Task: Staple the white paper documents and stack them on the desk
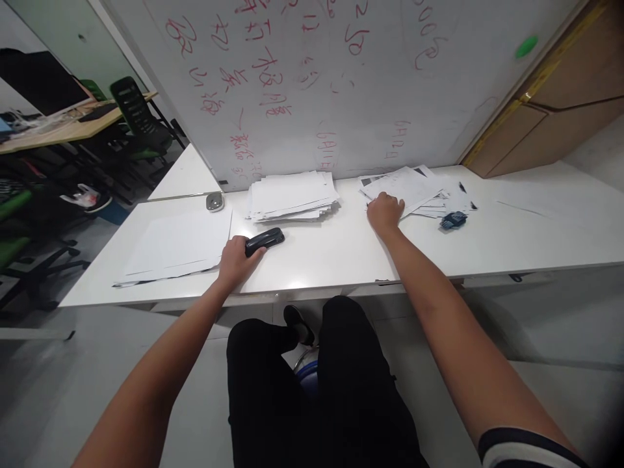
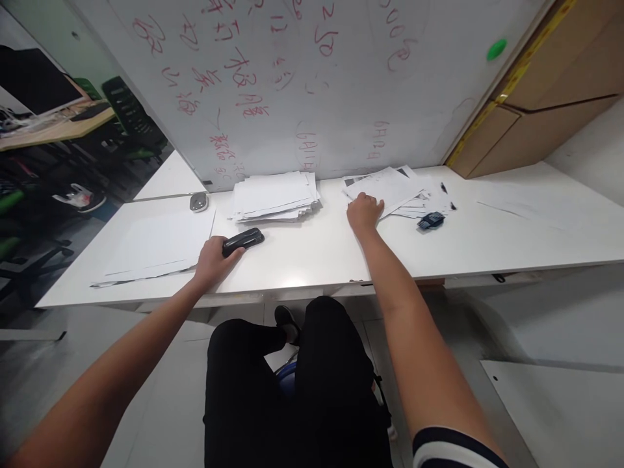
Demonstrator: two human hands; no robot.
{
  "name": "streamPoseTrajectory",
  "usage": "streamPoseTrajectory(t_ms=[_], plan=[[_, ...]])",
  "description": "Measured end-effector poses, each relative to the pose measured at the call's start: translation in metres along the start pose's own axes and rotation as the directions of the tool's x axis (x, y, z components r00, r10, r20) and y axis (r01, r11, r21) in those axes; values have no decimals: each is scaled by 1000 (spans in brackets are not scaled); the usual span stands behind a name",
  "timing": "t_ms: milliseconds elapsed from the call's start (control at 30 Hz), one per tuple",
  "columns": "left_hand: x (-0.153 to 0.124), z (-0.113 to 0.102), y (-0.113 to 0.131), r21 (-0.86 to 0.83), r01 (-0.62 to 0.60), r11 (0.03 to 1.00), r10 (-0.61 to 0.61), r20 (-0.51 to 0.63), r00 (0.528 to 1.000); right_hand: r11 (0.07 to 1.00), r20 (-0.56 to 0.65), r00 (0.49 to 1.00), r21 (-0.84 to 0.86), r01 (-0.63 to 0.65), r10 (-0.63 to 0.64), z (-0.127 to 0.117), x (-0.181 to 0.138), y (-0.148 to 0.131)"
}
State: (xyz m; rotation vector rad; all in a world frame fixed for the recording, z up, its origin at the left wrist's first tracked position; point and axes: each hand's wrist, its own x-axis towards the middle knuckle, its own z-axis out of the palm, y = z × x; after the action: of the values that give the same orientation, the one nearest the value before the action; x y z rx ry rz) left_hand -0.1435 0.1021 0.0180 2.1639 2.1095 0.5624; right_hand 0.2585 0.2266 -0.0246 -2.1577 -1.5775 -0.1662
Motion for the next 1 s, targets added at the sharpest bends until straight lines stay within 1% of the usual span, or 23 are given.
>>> streamPoseTrajectory(t_ms=[200,367,500,600,700,833,900,1000], plan=[[-1,-2,1,-4,7,1000,-7,-7,1000,1000,-11,1000,-1,29,-29,6,3,5],[-2,-3,2,-17,11,1000,-11,6,1000,999,-25,999,30,31,-30,7,5,5],[-2,-2,1,-36,8,999,-8,-8,1000,997,-16,1000,77,-12,14,3,5,4],[-1,-1,1,-28,3,1000,-4,-11,1000,987,5,999,151,-54,54,-1,5,5],[-1,-1,0,-14,1,1000,-1,-7,1000,949,1,992,291,-122,128,-5,6,11],[0,0,0,-4,6,1000,-6,-2,1000,824,10,960,510,-247,281,-7,10,21],[-1,0,0,-6,-3,1000,3,-6,1000,785,15,952,562,-261,306,-6,12,24],[-1,-1,0,-11,-9,1000,9,-12,1000,785,8,953,564,-255,304,-2,14,27]])
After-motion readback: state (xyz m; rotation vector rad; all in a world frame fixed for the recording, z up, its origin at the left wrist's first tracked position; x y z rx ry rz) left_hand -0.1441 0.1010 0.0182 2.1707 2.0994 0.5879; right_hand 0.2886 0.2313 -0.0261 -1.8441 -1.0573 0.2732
